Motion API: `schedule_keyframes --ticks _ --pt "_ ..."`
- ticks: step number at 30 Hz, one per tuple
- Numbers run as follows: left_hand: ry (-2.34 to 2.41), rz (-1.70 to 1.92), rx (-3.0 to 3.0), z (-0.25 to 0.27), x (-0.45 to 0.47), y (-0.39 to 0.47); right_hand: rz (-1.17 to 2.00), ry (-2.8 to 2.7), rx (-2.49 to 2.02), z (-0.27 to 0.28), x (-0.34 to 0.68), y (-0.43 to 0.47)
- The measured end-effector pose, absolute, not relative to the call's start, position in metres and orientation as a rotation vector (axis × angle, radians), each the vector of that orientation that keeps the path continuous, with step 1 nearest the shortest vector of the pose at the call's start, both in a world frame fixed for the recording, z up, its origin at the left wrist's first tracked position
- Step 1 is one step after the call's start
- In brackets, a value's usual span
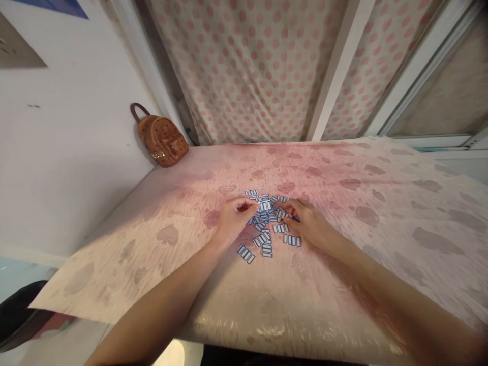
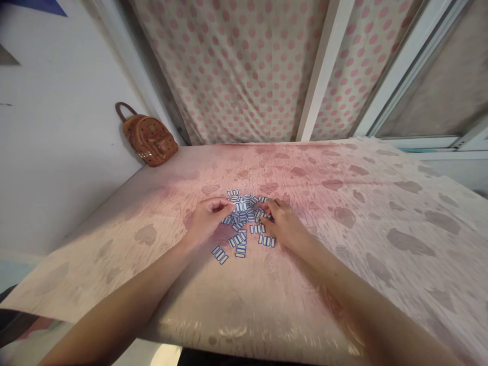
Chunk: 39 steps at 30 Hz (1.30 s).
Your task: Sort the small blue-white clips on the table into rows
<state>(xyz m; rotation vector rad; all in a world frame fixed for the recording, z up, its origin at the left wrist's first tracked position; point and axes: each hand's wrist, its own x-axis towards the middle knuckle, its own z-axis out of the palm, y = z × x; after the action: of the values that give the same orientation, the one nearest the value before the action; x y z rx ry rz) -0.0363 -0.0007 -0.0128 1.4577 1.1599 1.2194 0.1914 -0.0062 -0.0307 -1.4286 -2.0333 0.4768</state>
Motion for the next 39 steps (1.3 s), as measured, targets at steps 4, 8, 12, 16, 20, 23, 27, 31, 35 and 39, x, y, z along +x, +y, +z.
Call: schedule_keyframes --ticks 4,8,12,16,20,23,27,31,35,39 --pt "1.154 1.210 1.477 -0.015 -0.036 0.000 0.490 -1.984 -1.440 -0.030 0.192 -0.009" --pt "1.158 1.177 1.518 -0.017 -0.035 0.000 0.479 -1.834 -1.400 -0.019 0.191 -0.017" --pt "1.182 1.152 1.588 -0.019 -0.032 -0.003 0.627 -1.739 -1.314 -0.010 0.185 -0.029" --pt "1.177 1.110 1.624 -0.018 -0.028 -0.009 0.714 -1.822 -1.280 -0.004 0.177 -0.037" --pt "1.211 1.058 1.664 -0.013 -0.025 -0.014 0.614 -1.926 -1.336 0.001 0.175 -0.040" --pt "1.208 1.032 1.703 -0.009 -0.023 -0.016 0.523 -1.977 -1.360 0.003 0.175 -0.042" --pt "1.201 1.024 1.737 -0.009 -0.021 -0.018 0.468 -2.009 -1.354 0.003 0.176 -0.042" --pt "1.182 1.027 1.763 -0.011 -0.021 -0.018 0.438 -2.010 -1.345 0.001 0.176 -0.040" --pt "1.148 1.038 1.761 -0.013 -0.021 -0.017 0.417 -2.026 -1.353 0.001 0.177 -0.040" --pt "1.110 1.016 1.745 -0.015 -0.020 -0.017 0.403 -2.067 -1.341 0.001 0.176 -0.042"
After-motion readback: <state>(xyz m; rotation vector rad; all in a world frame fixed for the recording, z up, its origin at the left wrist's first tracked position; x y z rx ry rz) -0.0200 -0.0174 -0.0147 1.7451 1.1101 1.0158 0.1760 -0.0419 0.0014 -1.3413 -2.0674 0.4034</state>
